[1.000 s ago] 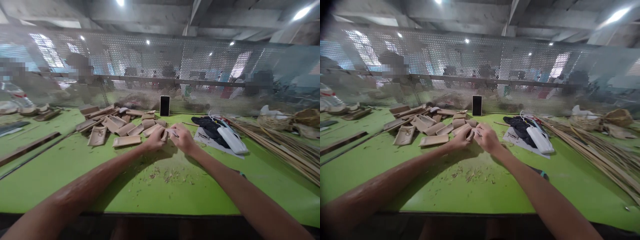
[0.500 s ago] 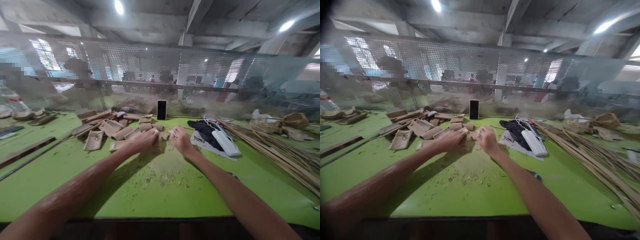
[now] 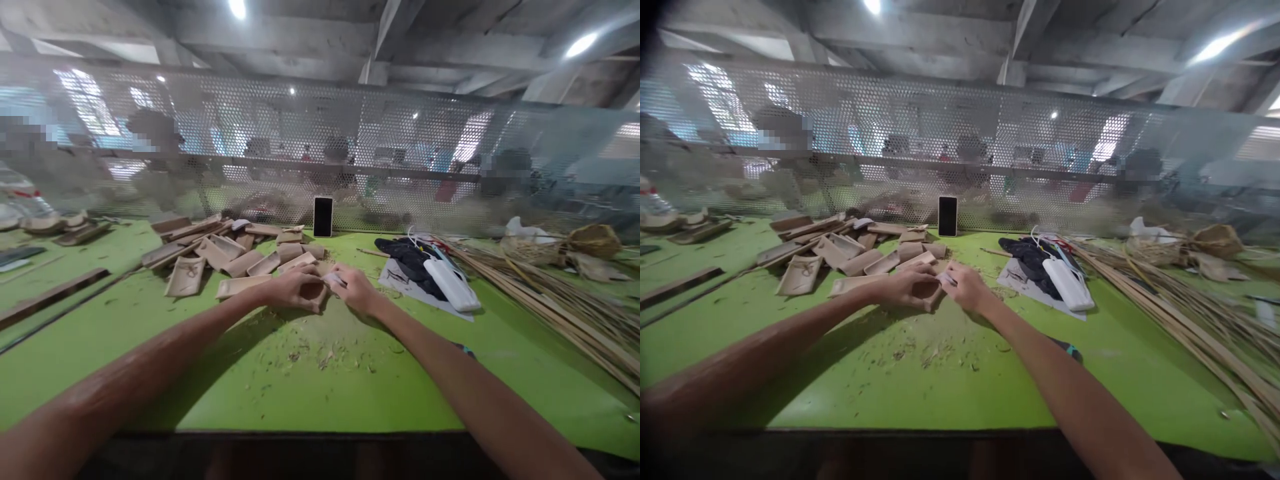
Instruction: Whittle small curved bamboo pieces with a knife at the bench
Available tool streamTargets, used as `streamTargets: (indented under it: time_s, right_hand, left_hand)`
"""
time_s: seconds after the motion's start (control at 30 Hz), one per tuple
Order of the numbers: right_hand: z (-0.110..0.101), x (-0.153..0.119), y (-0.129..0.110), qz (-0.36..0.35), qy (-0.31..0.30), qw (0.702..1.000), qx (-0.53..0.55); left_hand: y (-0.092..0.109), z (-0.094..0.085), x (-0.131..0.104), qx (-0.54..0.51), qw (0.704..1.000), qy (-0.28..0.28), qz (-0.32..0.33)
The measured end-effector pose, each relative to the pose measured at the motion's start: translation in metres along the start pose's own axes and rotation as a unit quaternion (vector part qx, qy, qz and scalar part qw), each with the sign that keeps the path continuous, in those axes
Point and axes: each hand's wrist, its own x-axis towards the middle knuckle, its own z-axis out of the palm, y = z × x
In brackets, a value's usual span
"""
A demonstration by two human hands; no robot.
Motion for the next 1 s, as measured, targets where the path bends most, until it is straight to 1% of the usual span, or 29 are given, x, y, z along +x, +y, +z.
streamTargets:
  time_s: [0.13,0.2,0.3,0.4,0.53,0.67,0.83,0.93,1.0]
  right_hand:
    - [0.000,-0.001,-0.009,-0.025,-0.073,0.997,-0.008]
    - [0.004,-0.005,-0.011,-0.038,-0.092,0.995,-0.021]
    - [0.010,-0.011,-0.011,-0.060,-0.085,0.994,-0.023]
    - [0.014,-0.010,-0.007,-0.086,-0.076,0.993,-0.028]
    - [0.016,-0.004,-0.005,-0.076,-0.050,0.994,-0.055]
    - [0.016,-0.003,-0.005,-0.068,-0.071,0.995,-0.001]
    - [0.016,-0.006,0.000,-0.073,-0.052,0.995,-0.053]
    - [0.017,-0.007,-0.001,-0.096,-0.066,0.992,-0.039]
    - [0.017,-0.006,0.000,-0.103,-0.056,0.991,-0.057]
  left_hand:
    - [-0.003,-0.006,-0.006,-0.028,0.999,-0.014,-0.041]
    - [-0.003,-0.007,-0.007,-0.031,0.998,-0.022,-0.049]
    - [-0.004,-0.007,-0.007,-0.043,0.998,-0.007,-0.037]
    - [-0.005,-0.006,-0.007,-0.069,0.997,0.012,-0.031]
    - [-0.010,-0.002,-0.006,-0.078,0.996,0.021,-0.037]
    - [-0.014,-0.002,-0.004,-0.050,0.999,0.000,-0.009]
    - [-0.010,-0.006,-0.004,-0.031,0.999,-0.011,-0.019]
    - [-0.006,-0.006,-0.005,-0.031,0.999,-0.024,-0.031]
    - [-0.006,-0.004,-0.006,-0.032,0.998,-0.029,-0.047]
